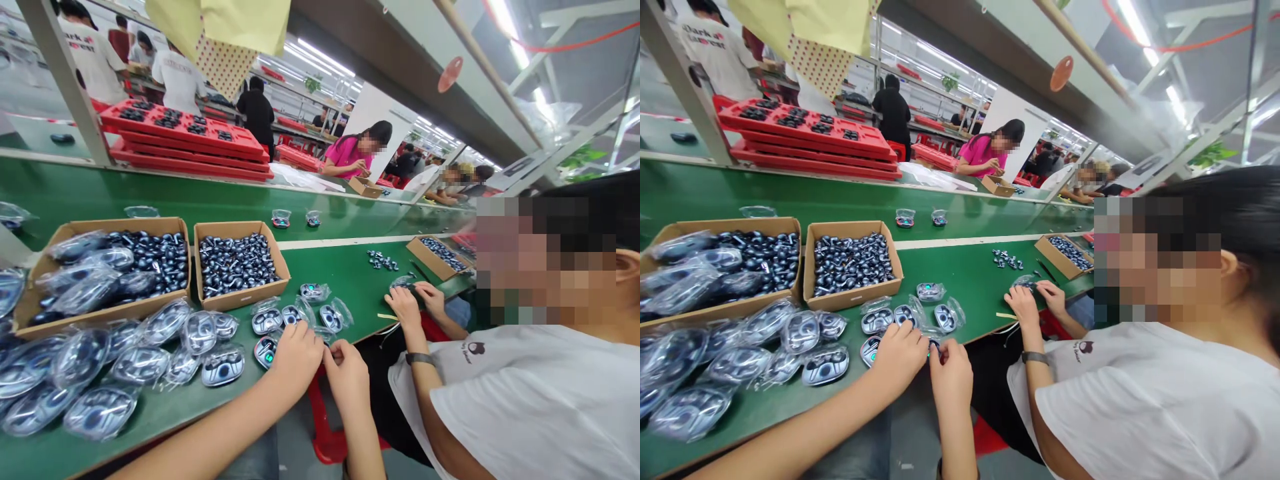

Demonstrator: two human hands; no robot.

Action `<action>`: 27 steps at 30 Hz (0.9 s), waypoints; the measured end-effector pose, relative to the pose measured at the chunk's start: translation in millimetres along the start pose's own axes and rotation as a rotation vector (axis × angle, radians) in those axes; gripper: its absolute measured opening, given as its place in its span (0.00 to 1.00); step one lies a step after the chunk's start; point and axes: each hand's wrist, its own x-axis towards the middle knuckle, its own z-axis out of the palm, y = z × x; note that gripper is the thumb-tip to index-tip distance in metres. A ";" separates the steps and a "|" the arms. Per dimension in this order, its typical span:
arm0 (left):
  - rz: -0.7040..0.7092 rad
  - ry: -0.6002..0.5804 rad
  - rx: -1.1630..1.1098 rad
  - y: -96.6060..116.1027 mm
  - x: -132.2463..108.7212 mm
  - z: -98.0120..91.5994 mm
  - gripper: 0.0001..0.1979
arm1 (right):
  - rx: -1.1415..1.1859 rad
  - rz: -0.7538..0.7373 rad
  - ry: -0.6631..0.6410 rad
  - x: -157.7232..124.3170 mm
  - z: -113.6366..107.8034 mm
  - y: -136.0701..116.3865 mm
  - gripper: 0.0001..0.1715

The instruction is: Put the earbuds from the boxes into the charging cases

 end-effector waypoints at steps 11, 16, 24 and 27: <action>-0.475 -0.053 0.262 -186.5 -4.2 -127.5 0.17 | 0.020 -0.368 0.080 52.4 -22.0 -84.8 0.13; -0.497 -0.335 0.265 -289.1 -7.0 -113.7 0.23 | -0.170 -0.555 -0.272 122.9 33.5 -174.9 0.08; -0.456 -0.330 0.138 -311.2 -17.4 -108.4 0.13 | -0.276 -0.533 -0.377 168.8 111.3 -215.4 0.15; -0.464 -0.270 0.072 -315.2 -21.3 -110.9 0.13 | -0.267 -0.557 -0.444 177.8 121.3 -215.7 0.15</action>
